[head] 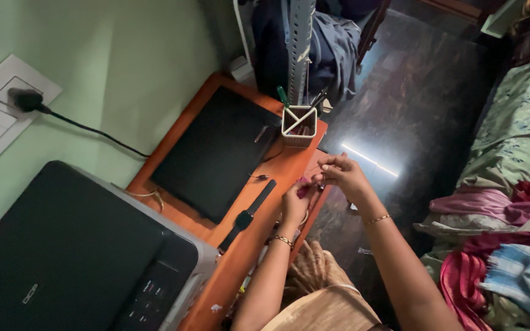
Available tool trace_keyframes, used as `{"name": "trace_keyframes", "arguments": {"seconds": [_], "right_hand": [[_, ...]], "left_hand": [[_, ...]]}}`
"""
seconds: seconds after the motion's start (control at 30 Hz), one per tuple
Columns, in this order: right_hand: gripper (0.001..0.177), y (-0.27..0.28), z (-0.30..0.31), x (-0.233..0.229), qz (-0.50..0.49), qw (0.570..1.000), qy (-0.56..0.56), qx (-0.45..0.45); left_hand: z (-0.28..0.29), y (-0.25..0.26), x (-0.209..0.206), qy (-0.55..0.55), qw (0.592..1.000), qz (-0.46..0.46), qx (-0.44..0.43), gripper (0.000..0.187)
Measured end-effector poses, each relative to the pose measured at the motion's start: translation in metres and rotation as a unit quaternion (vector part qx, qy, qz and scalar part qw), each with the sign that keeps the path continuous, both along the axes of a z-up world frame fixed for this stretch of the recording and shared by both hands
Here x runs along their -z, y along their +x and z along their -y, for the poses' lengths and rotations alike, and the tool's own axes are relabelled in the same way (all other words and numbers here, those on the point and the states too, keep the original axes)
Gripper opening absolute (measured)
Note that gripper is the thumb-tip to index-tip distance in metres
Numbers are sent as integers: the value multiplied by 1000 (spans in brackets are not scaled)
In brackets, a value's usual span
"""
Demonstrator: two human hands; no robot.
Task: The person organizes small items on a wooden desk next to a printer. They handle a pen, tape roll, stapler, and a small packet, moving them around and placing them into a pen holder. The person also wipes the desk surface with a cloth.
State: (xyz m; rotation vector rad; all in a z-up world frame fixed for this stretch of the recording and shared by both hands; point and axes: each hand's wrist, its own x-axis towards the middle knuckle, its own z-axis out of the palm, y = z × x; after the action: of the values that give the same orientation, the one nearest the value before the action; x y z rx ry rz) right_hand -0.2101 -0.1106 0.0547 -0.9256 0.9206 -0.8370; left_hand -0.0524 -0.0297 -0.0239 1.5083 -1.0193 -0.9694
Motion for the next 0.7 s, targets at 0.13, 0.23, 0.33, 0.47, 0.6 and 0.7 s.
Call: {"name": "trace_keyframes", "arguments": {"seconds": [0.13, 0.23, 0.33, 0.47, 0.6, 0.7], "right_hand": [[15, -4, 0, 7, -25, 1000, 3, 16], [17, -5, -2, 7, -20, 1000, -9, 6], [17, 0, -5, 5, -31, 999, 0, 24], [16, 2, -7, 5, -22, 999, 3, 24], [16, 2, -4, 12, -16, 998, 18, 66], [16, 0, -1, 18, -9, 997, 16, 72]], "left_hand": [[1, 5, -10, 23, 999, 40, -28, 28], [1, 7, -14, 72, 994, 61, -56, 26], [3, 9, -6, 39, 996, 13, -83, 23], [5, 8, 11, 64, 983, -162, -61, 21], [0, 14, 14, 64, 960, -272, -33, 18], [-3, 17, 7, 101, 961, -255, -20, 22]]}}
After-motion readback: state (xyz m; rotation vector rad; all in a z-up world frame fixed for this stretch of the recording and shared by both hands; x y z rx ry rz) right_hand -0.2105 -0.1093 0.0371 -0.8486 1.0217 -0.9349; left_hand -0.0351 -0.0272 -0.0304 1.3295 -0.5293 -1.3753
